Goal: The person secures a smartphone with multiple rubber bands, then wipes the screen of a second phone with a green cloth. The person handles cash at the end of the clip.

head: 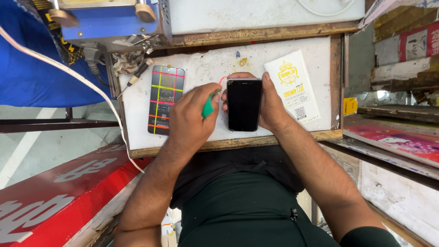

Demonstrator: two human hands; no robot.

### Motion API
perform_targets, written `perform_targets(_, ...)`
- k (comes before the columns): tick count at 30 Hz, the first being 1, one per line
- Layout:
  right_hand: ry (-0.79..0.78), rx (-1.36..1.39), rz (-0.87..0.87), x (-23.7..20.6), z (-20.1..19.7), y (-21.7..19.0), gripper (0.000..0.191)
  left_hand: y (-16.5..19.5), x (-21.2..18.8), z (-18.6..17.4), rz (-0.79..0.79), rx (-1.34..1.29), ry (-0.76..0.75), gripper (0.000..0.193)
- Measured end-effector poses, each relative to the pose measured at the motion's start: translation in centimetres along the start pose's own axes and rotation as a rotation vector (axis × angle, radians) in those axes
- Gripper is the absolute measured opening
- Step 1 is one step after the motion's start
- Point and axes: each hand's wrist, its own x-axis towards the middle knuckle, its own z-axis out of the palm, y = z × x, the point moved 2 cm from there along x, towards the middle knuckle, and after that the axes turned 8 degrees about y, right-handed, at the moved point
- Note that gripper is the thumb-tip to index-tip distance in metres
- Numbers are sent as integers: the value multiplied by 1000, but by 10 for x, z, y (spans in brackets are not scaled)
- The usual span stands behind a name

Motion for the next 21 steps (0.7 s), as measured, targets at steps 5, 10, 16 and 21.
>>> perform_targets(5,10,-27,66,4,2,-3,81,5,33,9,258,210,-96,39)
perform_targets(10,-10,-69,51,8,-1,-6,82,6,45,20,359,267,-82,33)
perform_targets(16,-1,-76,64,7,-8,-3,82,-4,43,29,305,258,-87,26)
perform_targets(21,5,-98,60,9,-10,-1,83,-11,38,32,282,246,-86,24)
